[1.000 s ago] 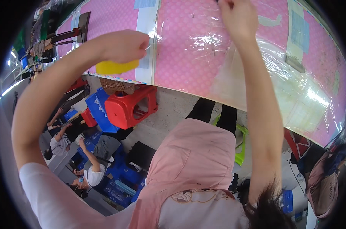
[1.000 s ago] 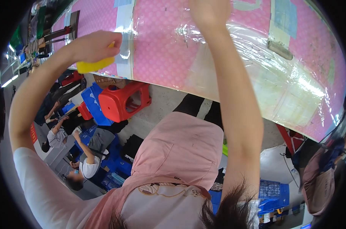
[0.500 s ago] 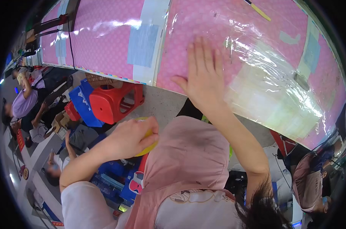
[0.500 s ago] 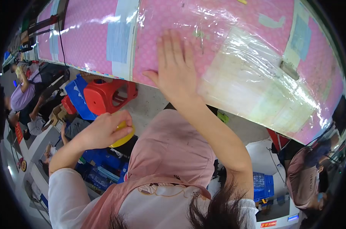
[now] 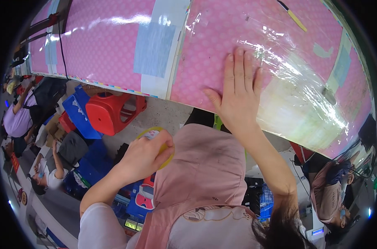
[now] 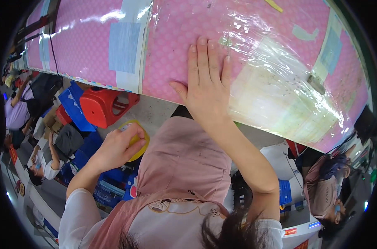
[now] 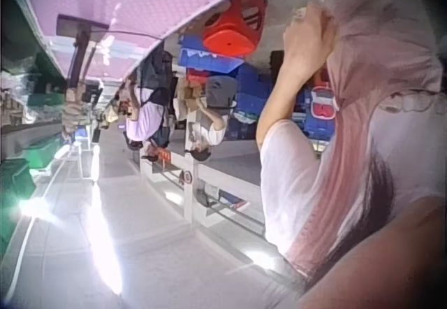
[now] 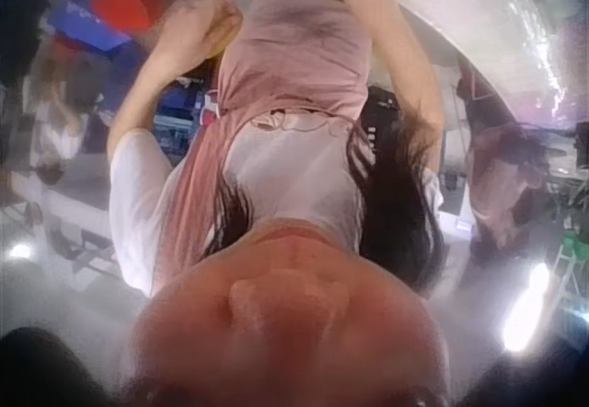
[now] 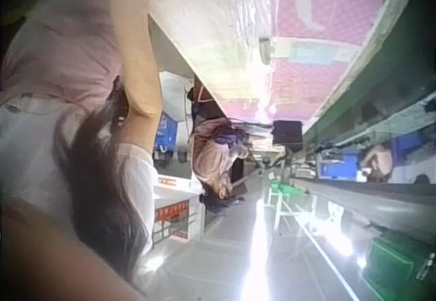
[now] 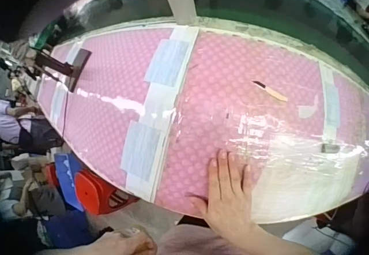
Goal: Applying a clear protective adhesive film to a large patterned surface and trimming the edges with a utility knife.
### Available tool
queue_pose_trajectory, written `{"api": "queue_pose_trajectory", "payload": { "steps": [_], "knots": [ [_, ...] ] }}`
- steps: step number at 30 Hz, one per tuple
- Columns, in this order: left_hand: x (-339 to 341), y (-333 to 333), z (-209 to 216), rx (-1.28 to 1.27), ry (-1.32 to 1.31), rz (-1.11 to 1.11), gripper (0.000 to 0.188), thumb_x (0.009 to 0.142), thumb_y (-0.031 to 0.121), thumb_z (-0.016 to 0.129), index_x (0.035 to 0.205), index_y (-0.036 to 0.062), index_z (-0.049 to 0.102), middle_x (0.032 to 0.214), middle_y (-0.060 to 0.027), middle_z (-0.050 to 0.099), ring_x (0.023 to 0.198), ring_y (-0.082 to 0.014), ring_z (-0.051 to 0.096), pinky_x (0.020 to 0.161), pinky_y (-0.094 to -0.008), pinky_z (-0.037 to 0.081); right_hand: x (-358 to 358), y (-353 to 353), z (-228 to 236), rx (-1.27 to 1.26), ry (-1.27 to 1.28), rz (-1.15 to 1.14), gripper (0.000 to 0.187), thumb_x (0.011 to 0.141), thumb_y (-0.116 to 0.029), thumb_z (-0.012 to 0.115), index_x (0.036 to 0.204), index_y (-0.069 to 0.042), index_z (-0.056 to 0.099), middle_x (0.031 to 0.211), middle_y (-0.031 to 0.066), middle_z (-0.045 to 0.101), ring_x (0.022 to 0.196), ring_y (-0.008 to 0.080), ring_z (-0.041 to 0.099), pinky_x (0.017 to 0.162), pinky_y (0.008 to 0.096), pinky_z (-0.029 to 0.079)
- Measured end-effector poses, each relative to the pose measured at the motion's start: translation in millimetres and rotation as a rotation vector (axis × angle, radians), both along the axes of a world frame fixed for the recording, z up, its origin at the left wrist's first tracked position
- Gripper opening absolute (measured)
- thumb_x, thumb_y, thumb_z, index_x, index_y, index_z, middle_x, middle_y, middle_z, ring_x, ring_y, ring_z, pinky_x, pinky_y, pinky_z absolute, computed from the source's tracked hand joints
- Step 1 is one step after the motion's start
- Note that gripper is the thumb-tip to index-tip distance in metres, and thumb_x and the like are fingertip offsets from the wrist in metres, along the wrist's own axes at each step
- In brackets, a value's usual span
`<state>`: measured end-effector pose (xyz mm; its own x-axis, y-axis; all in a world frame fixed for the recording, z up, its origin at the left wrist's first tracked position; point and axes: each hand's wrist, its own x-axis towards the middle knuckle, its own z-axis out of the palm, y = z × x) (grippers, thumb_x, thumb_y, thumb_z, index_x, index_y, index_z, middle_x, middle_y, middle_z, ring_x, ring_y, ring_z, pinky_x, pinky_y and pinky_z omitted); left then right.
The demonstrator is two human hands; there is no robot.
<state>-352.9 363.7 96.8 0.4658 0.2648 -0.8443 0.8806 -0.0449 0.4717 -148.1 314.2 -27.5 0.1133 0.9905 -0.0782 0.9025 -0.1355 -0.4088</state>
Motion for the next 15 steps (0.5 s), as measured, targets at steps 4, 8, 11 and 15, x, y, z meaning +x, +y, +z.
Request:
{"api": "queue_pose_trajectory", "payload": {
  "steps": [4,8,11,15],
  "knots": [
    [-5,-8,-10,-0.012,-0.059,0.038,0.016,0.086,0.021,0.057,0.095,0.0114,0.048,0.072,-0.0133,0.063,0.066,-0.0359,0.062,0.06,-0.0461,0.048,0,-2,-3,-0.044,-0.054,0.031,0.081,0.085,-0.056,0.046,0.137,0.005,0.03,0.145,0.0208,0.026,0.136,0.0361,0.022,0.108,0.0521,0.012],
    [-7,-11,-14,-0.074,0.0,0.017,0.016,0.085,0.016,0.059,0.094,0.0088,0.048,0.084,-0.0096,0.064,0.07,-0.035,0.063,0.063,-0.0415,0.049,-7,2,-4,-0.009,-0.066,0.014,0.076,0.085,-0.056,0.046,0.136,0.0,0.036,0.143,0.025,0.028,0.133,0.0395,0.025,0.106,0.054,0.016],
    [-8,-14,-18,-0.068,0.003,0.016,0.017,0.084,0.016,0.06,0.094,0.0087,0.049,0.084,-0.0093,0.064,0.071,-0.0343,0.063,0.062,-0.0406,0.05,-13,7,-6,0.052,-0.068,-0.003,0.069,0.083,-0.054,0.049,0.134,-0.009,0.043,0.14,0.027,0.033,0.13,0.0412,0.031,0.104,0.0551,0.02],
    [-9,-15,-21,-0.064,0.005,0.017,0.017,0.084,0.017,0.06,0.094,0.0084,0.049,0.084,-0.0095,0.064,0.072,-0.0341,0.063,0.062,-0.0402,0.05,-13,8,-5,0.046,-0.045,0.004,0.062,0.084,-0.053,0.051,0.134,-0.017,0.045,0.141,0.0284,0.029,0.13,0.0429,0.028,0.103,0.0554,0.02]
  ]
}}
